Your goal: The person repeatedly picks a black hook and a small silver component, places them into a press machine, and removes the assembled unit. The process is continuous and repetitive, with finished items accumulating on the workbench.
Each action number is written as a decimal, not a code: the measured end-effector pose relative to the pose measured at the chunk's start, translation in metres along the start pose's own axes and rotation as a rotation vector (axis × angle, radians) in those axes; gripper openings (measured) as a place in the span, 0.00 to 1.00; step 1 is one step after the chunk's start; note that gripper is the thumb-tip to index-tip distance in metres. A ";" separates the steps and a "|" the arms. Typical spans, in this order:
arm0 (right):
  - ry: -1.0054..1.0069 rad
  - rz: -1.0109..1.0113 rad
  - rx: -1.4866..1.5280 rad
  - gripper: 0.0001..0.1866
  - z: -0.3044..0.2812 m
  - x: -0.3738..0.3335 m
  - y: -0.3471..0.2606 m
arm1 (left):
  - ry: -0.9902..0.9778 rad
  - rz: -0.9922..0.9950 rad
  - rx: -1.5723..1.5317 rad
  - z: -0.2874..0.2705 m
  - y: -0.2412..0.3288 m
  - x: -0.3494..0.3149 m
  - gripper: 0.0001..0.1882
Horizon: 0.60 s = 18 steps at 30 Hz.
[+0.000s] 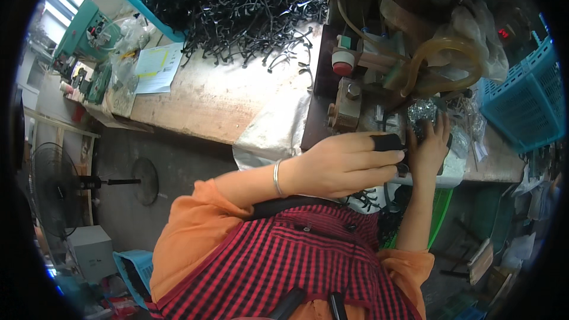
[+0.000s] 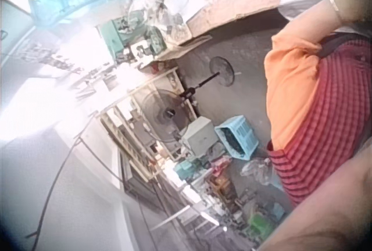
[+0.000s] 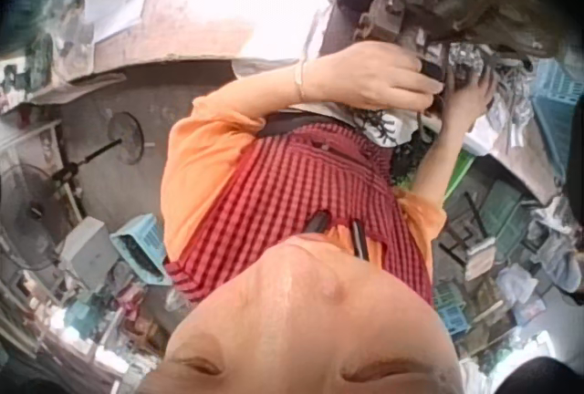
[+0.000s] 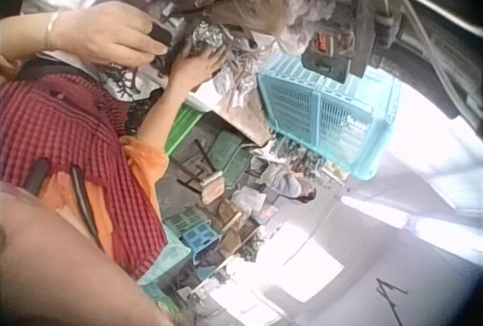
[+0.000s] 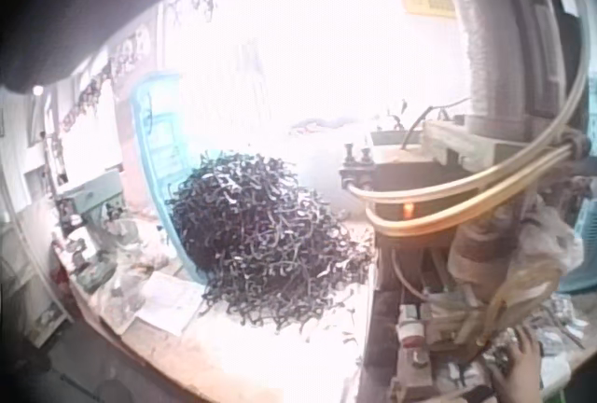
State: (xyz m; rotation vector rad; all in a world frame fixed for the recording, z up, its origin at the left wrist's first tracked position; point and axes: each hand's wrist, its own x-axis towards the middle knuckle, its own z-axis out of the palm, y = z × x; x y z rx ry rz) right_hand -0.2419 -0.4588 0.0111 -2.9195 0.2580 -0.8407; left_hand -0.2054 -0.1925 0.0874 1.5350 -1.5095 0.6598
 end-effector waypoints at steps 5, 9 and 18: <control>0.061 0.005 0.050 0.09 0.007 -0.010 0.013 | 0.270 -0.302 0.610 -0.023 0.003 -0.072 0.14; 0.135 0.062 0.170 0.07 0.002 -0.003 0.009 | 0.483 -0.621 0.674 -0.089 -0.075 -0.081 0.10; 0.131 -0.024 -0.041 0.10 0.006 0.021 -0.012 | -0.328 -1.157 1.281 -0.044 -0.221 -0.106 0.22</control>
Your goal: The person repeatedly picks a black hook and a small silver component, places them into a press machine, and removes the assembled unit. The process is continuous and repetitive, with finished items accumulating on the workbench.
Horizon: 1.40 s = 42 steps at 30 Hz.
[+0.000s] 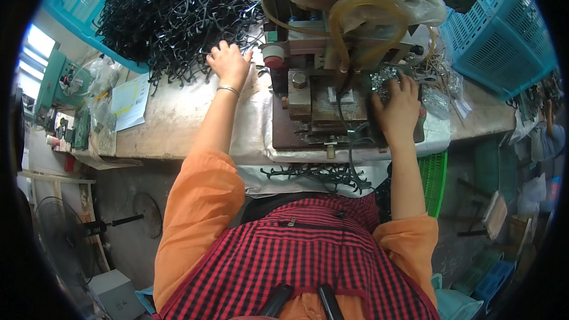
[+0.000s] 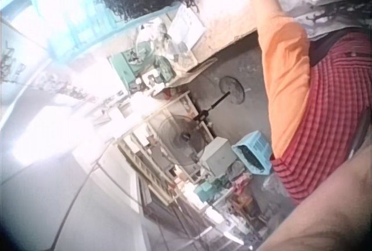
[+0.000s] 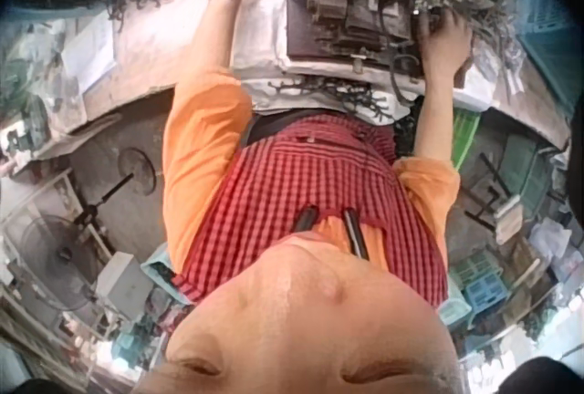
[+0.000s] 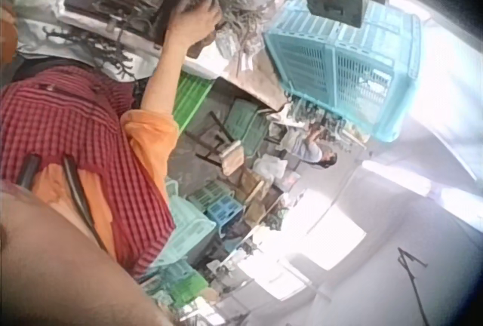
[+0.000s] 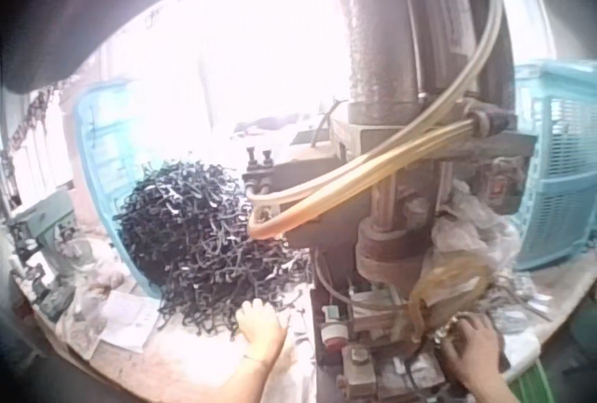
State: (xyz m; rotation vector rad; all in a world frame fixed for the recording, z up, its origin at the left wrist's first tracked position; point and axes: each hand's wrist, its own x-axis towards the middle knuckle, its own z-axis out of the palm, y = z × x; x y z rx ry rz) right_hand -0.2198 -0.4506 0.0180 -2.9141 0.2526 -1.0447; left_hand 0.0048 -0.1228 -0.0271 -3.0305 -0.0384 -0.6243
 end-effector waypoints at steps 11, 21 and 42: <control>0.123 0.290 0.491 0.07 -0.003 -0.039 0.026 | 0.187 0.229 -0.422 -0.012 -0.085 -0.080 0.05; 0.113 0.778 1.287 0.09 -0.009 -0.003 0.005 | 0.492 0.178 -1.684 -0.178 -0.001 -0.099 0.07; -0.116 0.569 1.602 0.29 -0.087 0.023 -0.098 | 0.473 0.486 -1.855 -0.229 0.052 -0.077 0.09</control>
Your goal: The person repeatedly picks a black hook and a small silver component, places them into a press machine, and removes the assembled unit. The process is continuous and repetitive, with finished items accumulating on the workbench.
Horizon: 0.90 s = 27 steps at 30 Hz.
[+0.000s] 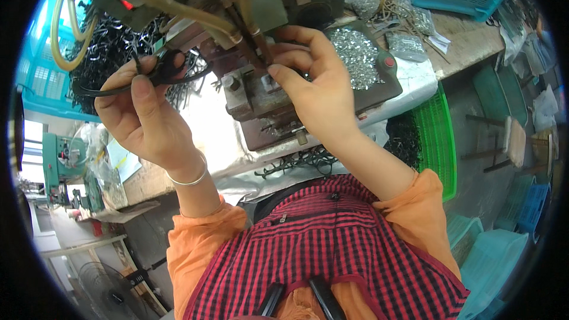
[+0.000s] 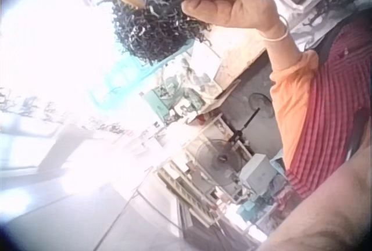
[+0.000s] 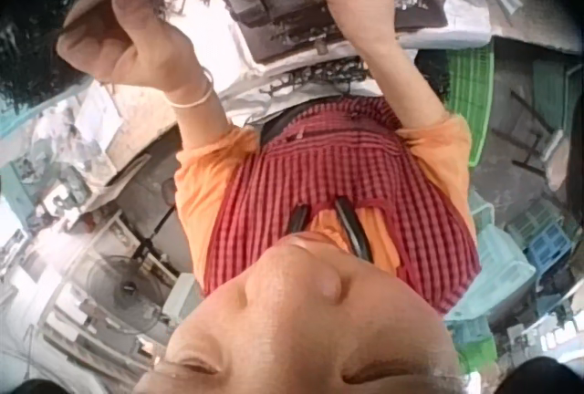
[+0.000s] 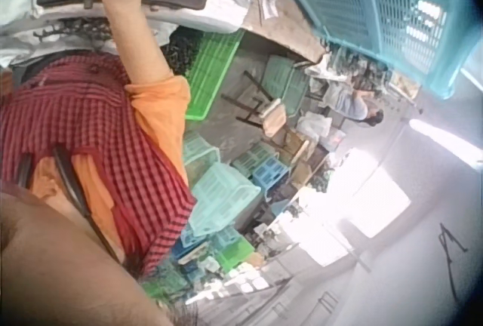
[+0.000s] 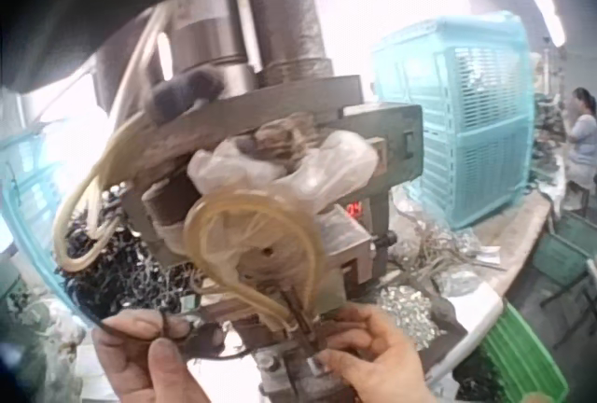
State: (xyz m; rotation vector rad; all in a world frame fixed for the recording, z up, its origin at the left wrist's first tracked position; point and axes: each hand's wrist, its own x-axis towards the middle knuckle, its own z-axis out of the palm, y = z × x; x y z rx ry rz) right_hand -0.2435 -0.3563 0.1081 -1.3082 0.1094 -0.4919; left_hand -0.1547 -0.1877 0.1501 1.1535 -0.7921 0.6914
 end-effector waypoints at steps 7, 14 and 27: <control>-0.029 -0.345 -1.057 0.22 -0.070 -0.021 -0.020 | -0.692 0.271 0.277 -0.007 0.020 -0.036 0.09; 0.243 -0.379 -1.419 0.10 -0.142 -0.017 0.064 | -0.806 0.388 0.320 0.019 0.009 -0.050 0.11; -0.221 -0.708 -1.458 0.12 -0.127 0.041 0.082 | -0.695 0.301 0.310 0.013 0.000 -0.070 0.08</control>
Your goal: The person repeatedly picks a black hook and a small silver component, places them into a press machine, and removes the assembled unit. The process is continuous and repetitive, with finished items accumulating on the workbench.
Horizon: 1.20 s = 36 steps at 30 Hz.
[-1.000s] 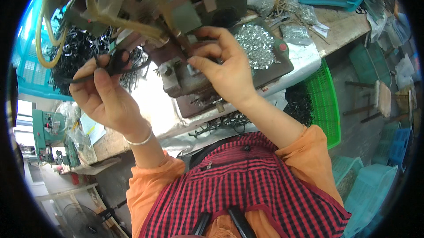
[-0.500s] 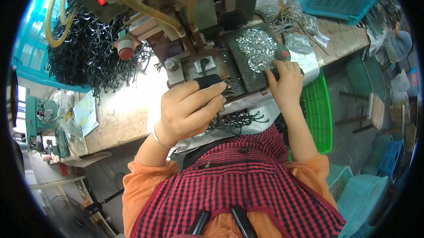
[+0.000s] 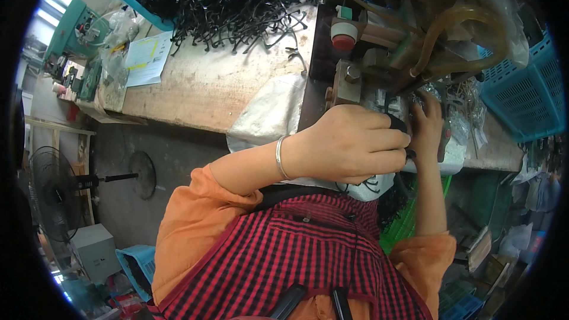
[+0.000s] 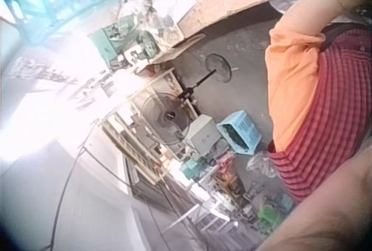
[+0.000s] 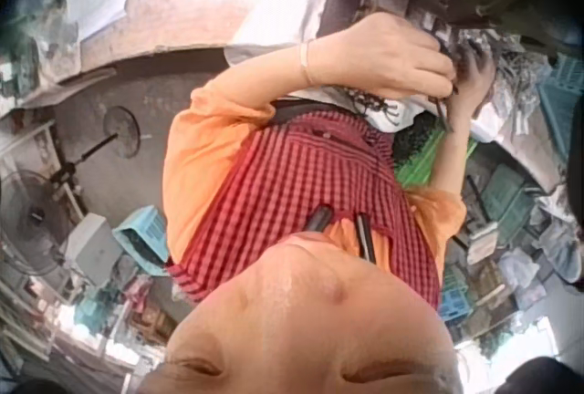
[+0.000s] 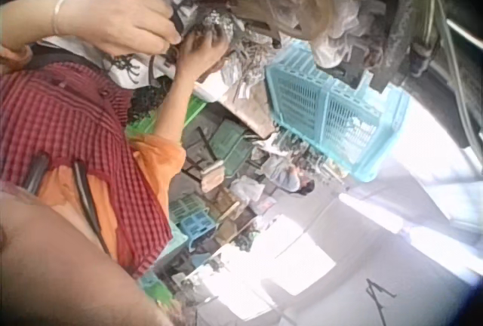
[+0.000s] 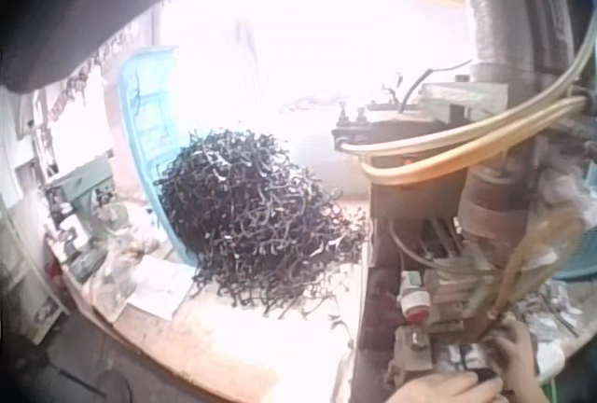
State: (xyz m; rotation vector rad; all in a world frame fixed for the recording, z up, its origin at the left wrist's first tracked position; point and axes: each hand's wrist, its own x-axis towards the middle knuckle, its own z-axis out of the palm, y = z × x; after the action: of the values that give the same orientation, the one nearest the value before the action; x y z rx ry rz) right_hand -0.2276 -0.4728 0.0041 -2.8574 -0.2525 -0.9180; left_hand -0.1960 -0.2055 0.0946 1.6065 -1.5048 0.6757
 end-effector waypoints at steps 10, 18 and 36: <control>0.193 0.603 0.361 0.07 0.003 -0.011 0.017 | 0.255 -0.298 0.562 -0.037 -0.001 -0.080 0.11; 0.166 0.677 0.517 0.09 -0.013 0.009 -0.005 | -0.123 -0.490 0.797 -0.086 -0.174 -0.096 0.02; 0.057 0.617 1.096 0.19 -0.059 0.059 -0.075 | 0.588 -1.233 -0.420 -0.060 -0.176 -0.131 0.06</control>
State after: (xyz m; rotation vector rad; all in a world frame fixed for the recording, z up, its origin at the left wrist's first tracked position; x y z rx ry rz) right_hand -0.2290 -0.4031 0.0917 -1.7146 0.1181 -0.4807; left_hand -0.0342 -0.0920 -0.0169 1.4638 -0.0705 0.0639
